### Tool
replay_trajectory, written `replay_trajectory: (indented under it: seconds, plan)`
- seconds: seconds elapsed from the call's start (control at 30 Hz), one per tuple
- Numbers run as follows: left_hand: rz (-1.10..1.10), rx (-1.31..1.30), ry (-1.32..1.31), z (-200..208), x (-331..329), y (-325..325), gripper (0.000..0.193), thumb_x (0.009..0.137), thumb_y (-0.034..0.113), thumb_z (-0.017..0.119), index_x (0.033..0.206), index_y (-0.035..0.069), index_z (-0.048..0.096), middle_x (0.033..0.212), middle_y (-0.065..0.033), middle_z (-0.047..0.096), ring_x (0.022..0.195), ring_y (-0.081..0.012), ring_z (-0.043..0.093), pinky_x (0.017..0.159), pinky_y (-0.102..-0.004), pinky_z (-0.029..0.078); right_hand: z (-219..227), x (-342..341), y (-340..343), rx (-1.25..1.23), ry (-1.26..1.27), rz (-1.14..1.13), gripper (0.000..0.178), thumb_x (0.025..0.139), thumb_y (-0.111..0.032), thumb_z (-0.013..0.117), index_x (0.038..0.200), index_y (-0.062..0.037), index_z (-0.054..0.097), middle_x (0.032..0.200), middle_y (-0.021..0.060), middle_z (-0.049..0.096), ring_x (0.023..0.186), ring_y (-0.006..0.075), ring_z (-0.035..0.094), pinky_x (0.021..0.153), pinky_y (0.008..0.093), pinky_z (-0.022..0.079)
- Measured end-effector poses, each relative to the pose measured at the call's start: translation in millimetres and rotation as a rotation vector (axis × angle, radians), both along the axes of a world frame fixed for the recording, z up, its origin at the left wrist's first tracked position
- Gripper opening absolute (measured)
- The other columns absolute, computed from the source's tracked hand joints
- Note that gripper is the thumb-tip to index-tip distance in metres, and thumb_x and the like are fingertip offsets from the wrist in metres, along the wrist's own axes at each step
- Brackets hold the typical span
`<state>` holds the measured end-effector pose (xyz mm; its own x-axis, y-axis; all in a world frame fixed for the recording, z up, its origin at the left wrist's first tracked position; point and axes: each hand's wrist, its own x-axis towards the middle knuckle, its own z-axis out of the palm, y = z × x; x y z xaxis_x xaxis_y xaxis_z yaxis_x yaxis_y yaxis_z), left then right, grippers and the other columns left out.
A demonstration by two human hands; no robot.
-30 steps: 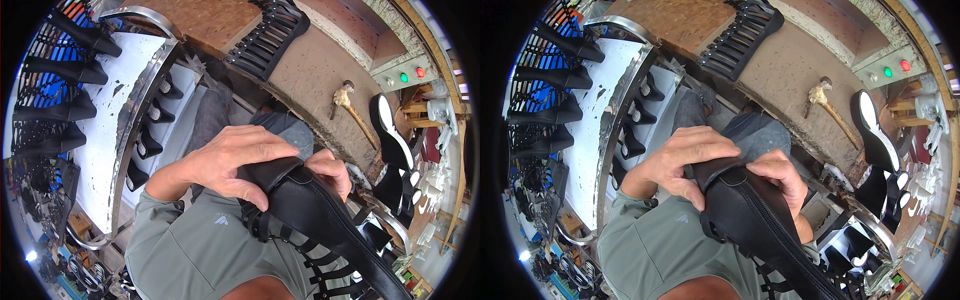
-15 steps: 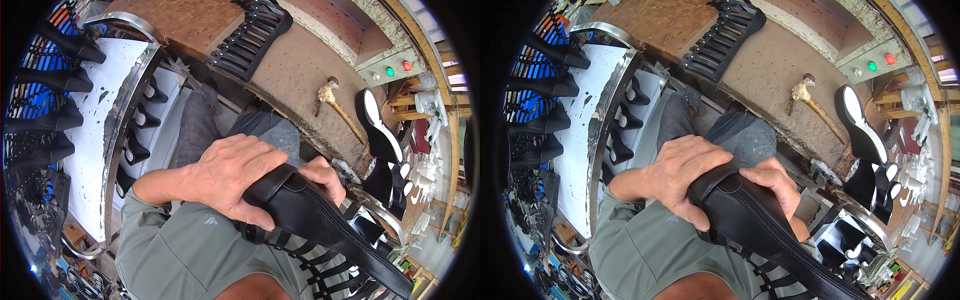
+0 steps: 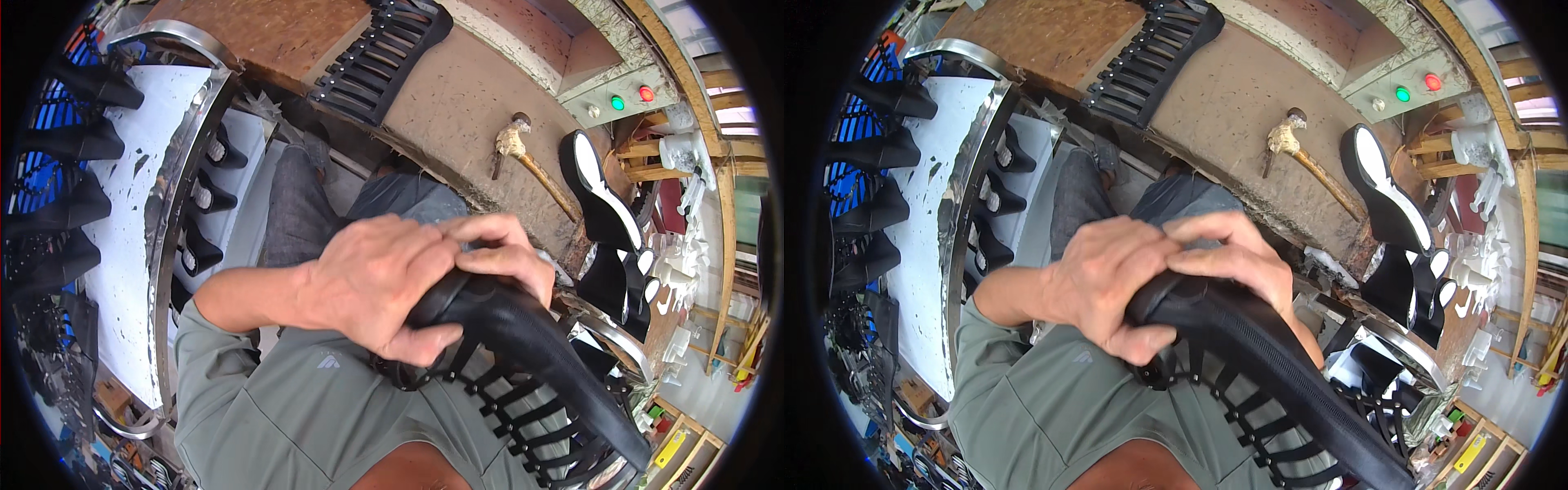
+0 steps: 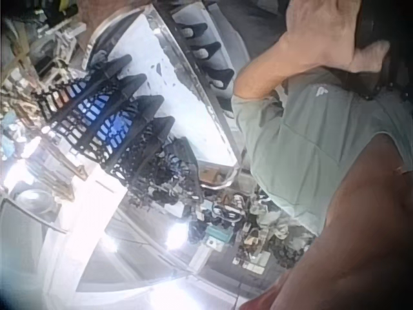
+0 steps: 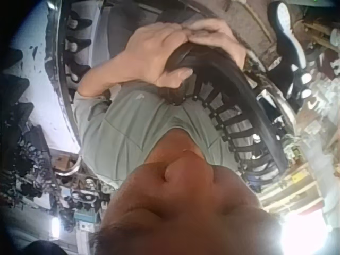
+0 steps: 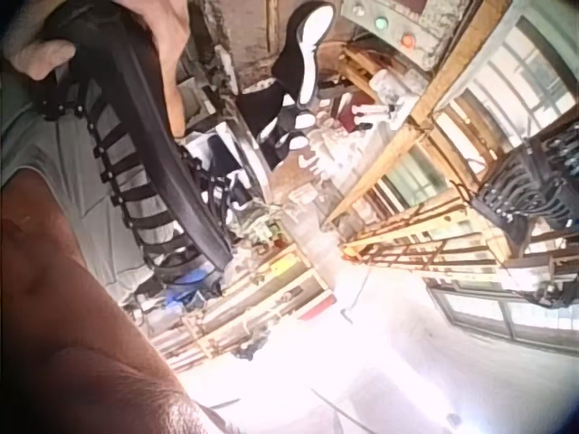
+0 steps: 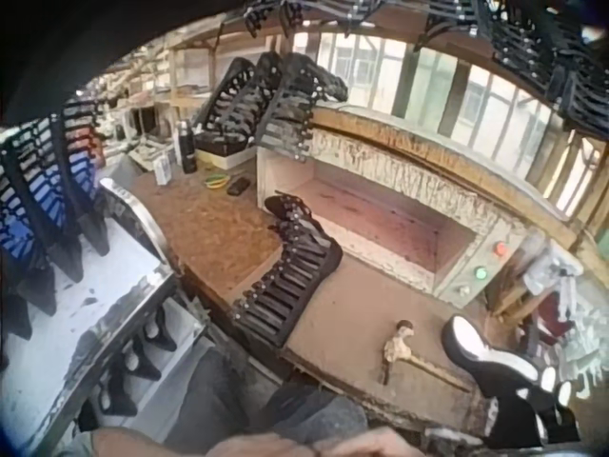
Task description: Assembling and hammering soles onto high-heeled sandals in a shoe factory.
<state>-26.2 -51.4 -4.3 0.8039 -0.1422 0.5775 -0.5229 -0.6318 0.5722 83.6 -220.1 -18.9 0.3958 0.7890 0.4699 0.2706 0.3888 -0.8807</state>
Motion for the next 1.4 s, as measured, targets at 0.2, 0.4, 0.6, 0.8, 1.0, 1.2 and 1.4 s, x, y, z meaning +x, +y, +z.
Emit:
replay_trajectory:
  seconds: [0.2, 0.4, 0.6, 0.8, 1.0, 1.2, 1.4]
  plan:
    - [-0.038, -0.334, 0.452, 21.6, 36.8, 22.6, 0.039, 0.089, 0.037, 0.050, 0.116, 0.012, 0.059, 0.083, -0.0180, 0.066, 0.081, -0.0344, 0.066, 0.071, -0.0400, 0.052, 15.4, 17.6, 29.1, -0.156, 0.287, -0.243, 0.037, 0.081, -0.024, 0.071, 0.108, -0.0015, 0.062, 0.102, 0.0139, 0.062, 0.094, 0.0215, 0.061, 0.082, 0.0339, 0.049]
    - [0.021, -0.368, 0.669, -9.2, 40.2, 26.2, 0.063, 0.090, 0.056, 0.048, 0.096, -0.006, 0.056, 0.077, -0.0213, 0.062, 0.076, -0.0370, 0.062, 0.070, -0.0415, 0.046, 20.6, 2.7, 22.2, -0.347, 0.634, -0.319, 0.040, 0.076, -0.023, 0.074, 0.108, -0.0014, 0.061, 0.098, 0.0112, 0.063, 0.089, 0.0189, 0.062, 0.079, 0.0320, 0.050]
    - [-0.074, -0.452, 0.574, -24.7, 16.6, 32.0, 0.081, 0.075, 0.061, 0.067, 0.115, -0.006, 0.048, 0.095, -0.0218, 0.063, 0.095, -0.0341, 0.063, 0.082, -0.0396, 0.047, 24.7, -11.2, -0.1, -0.485, 0.628, -0.281, 0.041, 0.074, -0.022, 0.073, 0.107, -0.0014, 0.060, 0.097, 0.0103, 0.062, 0.087, 0.0183, 0.061, 0.077, 0.0314, 0.049]
    - [0.012, -0.275, 0.572, -18.3, 9.5, 25.9, 0.078, 0.064, 0.038, 0.084, 0.120, 0.000, 0.046, 0.099, -0.0137, 0.064, 0.091, -0.0255, 0.064, 0.081, -0.0346, 0.049, 29.5, -24.1, -6.9, -0.605, 0.563, -0.237, 0.042, 0.072, -0.022, 0.073, 0.106, -0.0014, 0.059, 0.095, 0.0095, 0.061, 0.085, 0.0178, 0.060, 0.075, 0.0308, 0.048]
    - [0.122, -0.320, 0.576, -16.2, 10.6, 14.2, 0.062, 0.065, 0.024, 0.079, 0.113, -0.002, 0.049, 0.087, -0.0122, 0.066, 0.079, -0.0223, 0.066, 0.075, -0.0321, 0.050, 26.0, -21.9, 12.3, -0.721, 0.473, -0.177, 0.043, 0.070, -0.021, 0.073, 0.105, -0.0014, 0.059, 0.094, 0.0087, 0.061, 0.083, 0.0172, 0.059, 0.074, 0.0302, 0.048]
    - [0.202, -0.380, 0.632, -24.8, 7.7, 8.0, 0.061, 0.068, 0.034, 0.073, 0.106, -0.008, 0.052, 0.094, -0.0212, 0.064, 0.090, -0.0338, 0.064, 0.082, -0.0391, 0.049, 21.3, -8.6, 14.2, -0.834, 0.368, -0.104, 0.044, 0.067, -0.020, 0.072, 0.105, -0.0013, 0.058, 0.093, 0.0078, 0.060, 0.081, 0.0166, 0.058, 0.072, 0.0296, 0.047]
    - [0.336, -0.305, 0.648, -21.0, 4.2, 6.2, 0.056, 0.070, 0.031, 0.074, 0.110, -0.001, 0.052, 0.093, -0.0192, 0.064, 0.086, -0.0329, 0.065, 0.077, -0.0391, 0.050, 22.9, -26.8, 1.2, -0.962, 0.265, -0.015, 0.045, 0.065, -0.020, 0.072, 0.104, -0.0013, 0.057, 0.092, 0.0070, 0.059, 0.079, 0.0161, 0.057, 0.071, 0.0290, 0.047]
